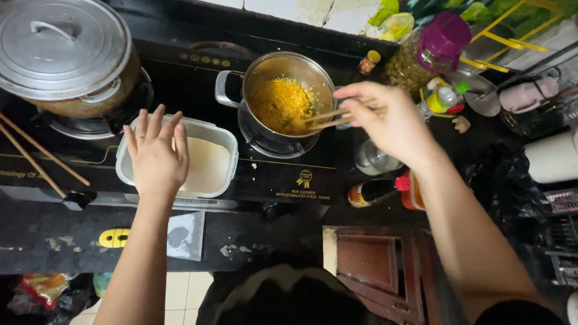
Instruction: Stirring ingredients in a pot on a stove and adding sauce from a bottle.
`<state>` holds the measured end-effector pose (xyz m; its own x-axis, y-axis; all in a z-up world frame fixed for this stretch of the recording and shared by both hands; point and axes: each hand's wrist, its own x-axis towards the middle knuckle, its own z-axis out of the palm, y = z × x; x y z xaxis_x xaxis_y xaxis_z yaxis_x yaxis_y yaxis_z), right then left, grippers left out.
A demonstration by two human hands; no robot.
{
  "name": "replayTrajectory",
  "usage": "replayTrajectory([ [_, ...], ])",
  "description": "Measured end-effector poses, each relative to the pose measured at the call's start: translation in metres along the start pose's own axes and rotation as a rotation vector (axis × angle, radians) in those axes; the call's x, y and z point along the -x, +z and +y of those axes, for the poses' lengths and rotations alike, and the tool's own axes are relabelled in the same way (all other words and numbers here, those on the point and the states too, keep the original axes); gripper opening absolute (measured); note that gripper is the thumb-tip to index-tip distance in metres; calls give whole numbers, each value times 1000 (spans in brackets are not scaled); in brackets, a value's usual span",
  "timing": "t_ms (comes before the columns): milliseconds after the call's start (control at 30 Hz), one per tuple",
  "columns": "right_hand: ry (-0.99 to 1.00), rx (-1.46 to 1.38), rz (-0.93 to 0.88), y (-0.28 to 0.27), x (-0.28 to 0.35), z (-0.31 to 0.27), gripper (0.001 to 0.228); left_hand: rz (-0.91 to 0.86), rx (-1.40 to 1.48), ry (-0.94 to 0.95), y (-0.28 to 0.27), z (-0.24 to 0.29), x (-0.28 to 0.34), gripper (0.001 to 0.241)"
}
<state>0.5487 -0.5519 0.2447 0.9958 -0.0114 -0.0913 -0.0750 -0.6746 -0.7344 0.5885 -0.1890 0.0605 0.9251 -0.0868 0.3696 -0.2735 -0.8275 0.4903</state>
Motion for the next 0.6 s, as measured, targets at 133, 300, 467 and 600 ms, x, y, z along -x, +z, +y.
replayTrajectory([
  [133, -106, -185, 12, 15, 2, 18, 26, -2, 4, 28, -1, 1, 1, 39],
  [300, -138, -134, 284, 25, 37, 5, 23, -4, -5, 25, -5, 3, -1, 38],
  [467, -37, -85, 327, 54, 79, -4, 23, -5, -11, 54, -3, 0, -2, 39],
  [600, -62, -176, 412, 67, 88, 3, 22, -19, -4, 61, -5, 0, 0, 42],
])
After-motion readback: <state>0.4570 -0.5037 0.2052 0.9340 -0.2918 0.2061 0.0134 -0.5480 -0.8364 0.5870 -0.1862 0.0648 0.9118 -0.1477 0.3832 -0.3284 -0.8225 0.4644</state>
